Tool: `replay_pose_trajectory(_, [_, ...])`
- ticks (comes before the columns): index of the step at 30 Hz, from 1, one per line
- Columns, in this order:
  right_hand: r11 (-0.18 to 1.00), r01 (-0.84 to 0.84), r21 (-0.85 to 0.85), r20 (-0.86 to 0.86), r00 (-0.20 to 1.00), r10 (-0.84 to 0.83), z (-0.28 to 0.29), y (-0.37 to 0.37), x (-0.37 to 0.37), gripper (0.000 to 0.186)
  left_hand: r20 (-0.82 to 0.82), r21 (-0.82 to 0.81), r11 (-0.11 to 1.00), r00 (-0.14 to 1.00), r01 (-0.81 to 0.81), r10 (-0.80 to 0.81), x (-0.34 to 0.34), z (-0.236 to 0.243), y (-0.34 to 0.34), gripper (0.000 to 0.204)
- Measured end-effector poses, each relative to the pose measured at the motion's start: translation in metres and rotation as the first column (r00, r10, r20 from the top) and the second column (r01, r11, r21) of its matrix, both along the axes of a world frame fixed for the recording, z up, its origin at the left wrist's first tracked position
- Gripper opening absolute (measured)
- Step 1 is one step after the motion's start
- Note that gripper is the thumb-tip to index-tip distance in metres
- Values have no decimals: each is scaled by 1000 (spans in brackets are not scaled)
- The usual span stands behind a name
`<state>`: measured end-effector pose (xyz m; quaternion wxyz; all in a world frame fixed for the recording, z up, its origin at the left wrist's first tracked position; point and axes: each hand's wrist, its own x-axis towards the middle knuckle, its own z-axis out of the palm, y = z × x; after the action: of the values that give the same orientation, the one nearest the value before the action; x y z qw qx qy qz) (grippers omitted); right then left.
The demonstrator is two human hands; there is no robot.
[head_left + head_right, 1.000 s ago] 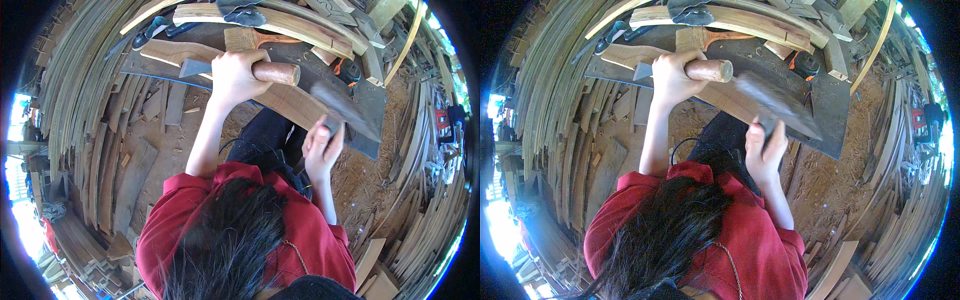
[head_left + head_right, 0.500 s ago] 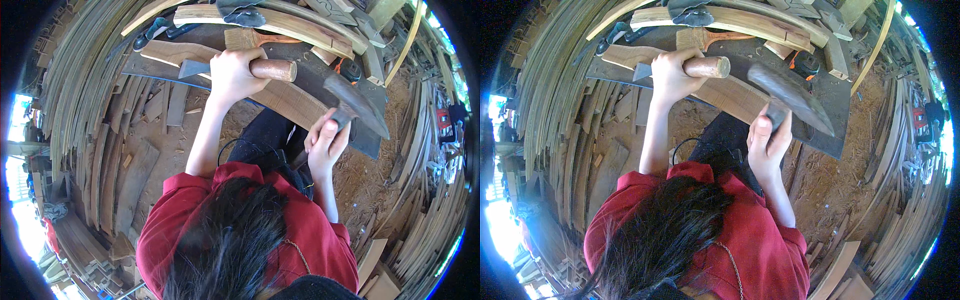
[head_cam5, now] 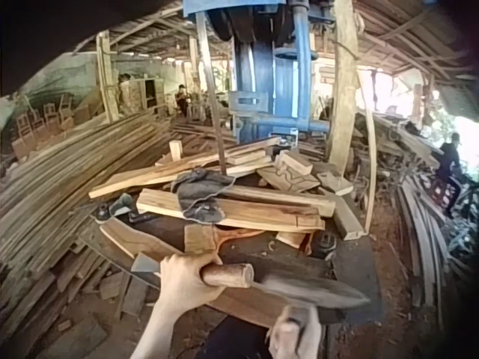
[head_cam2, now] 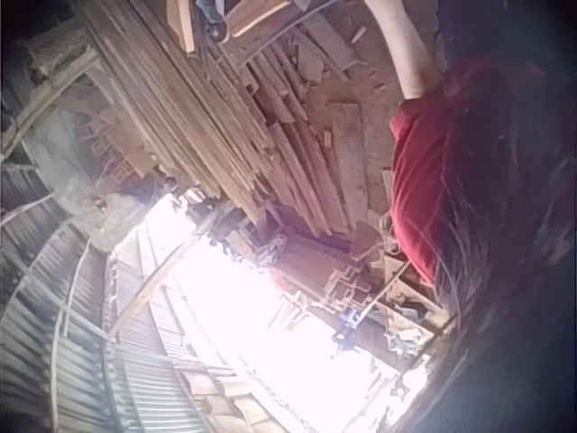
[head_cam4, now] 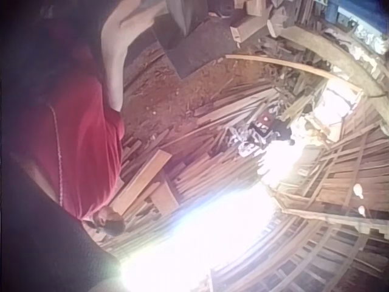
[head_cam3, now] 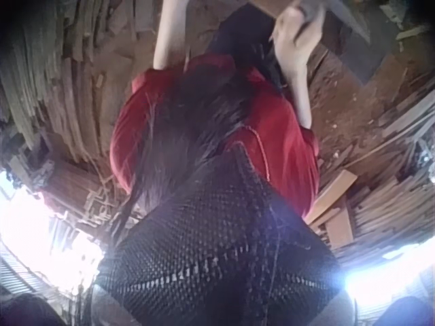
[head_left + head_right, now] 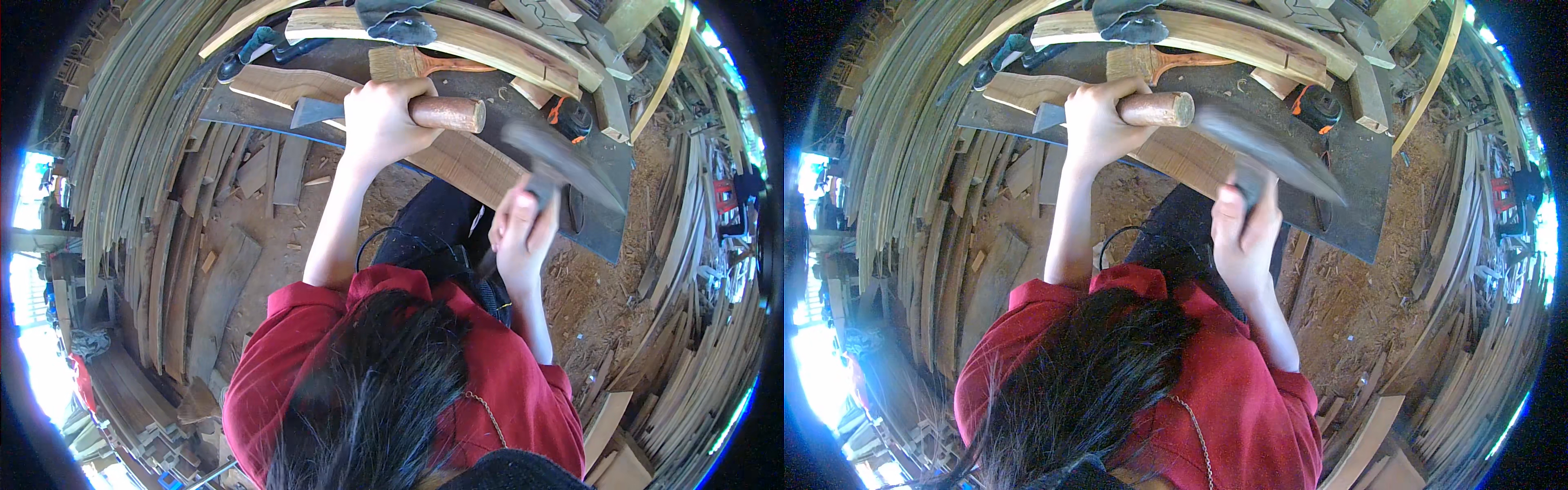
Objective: The person uses a chisel and mallet to carve and shape a curved wooden piece on a workbench. They then use a brush to sweep away wood shavings and dust from the surface of the piece.
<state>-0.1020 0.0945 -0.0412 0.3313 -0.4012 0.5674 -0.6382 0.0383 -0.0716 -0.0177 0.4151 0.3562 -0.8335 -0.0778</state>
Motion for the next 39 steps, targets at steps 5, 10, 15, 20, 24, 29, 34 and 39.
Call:
replay_pose_trajectory(5, [1000,6,23,-223,975,0,0,-1,-3,31,24,-14,1000,1000,-20,20,4,0,-2,19])
replay_pose_trajectory(10, [978,4,-208,139,990,26,7,-2,10,27,16,15,1000,1000,7,-7,3,1,-2,19])
replay_pose_trajectory(15, [997,-27,68,-251,967,43,-5,-6,-6,26,32,-1,1000,999,-12,12,5,0,-3,19])
replay_pose_trajectory(20, [995,75,-61,60,996,-72,21,10,-18,28,-33,-25,1000,999,12,-13,10,12,2,17])
replay_pose_trajectory(24, [967,199,-160,52,980,-194,24,28,-34,31,-133,-67,992,984,110,-118,-5,19,28,13])
replay_pose_trajectory(29, [909,365,-202,59,931,-360,26,56,-47,34,44,-96,879,884,467,-465,-61,14,97,15])
replay_pose_trajectory(34, [683,679,-269,81,722,-687,25,90,-69,44,317,35,733,688,679,-653,-106,7,154,26])
replay_pose_trajectory(39, [573,725,-383,198,670,-716,42,143,-87,52,206,54,696,674,716,-709,-126,1,157,19])
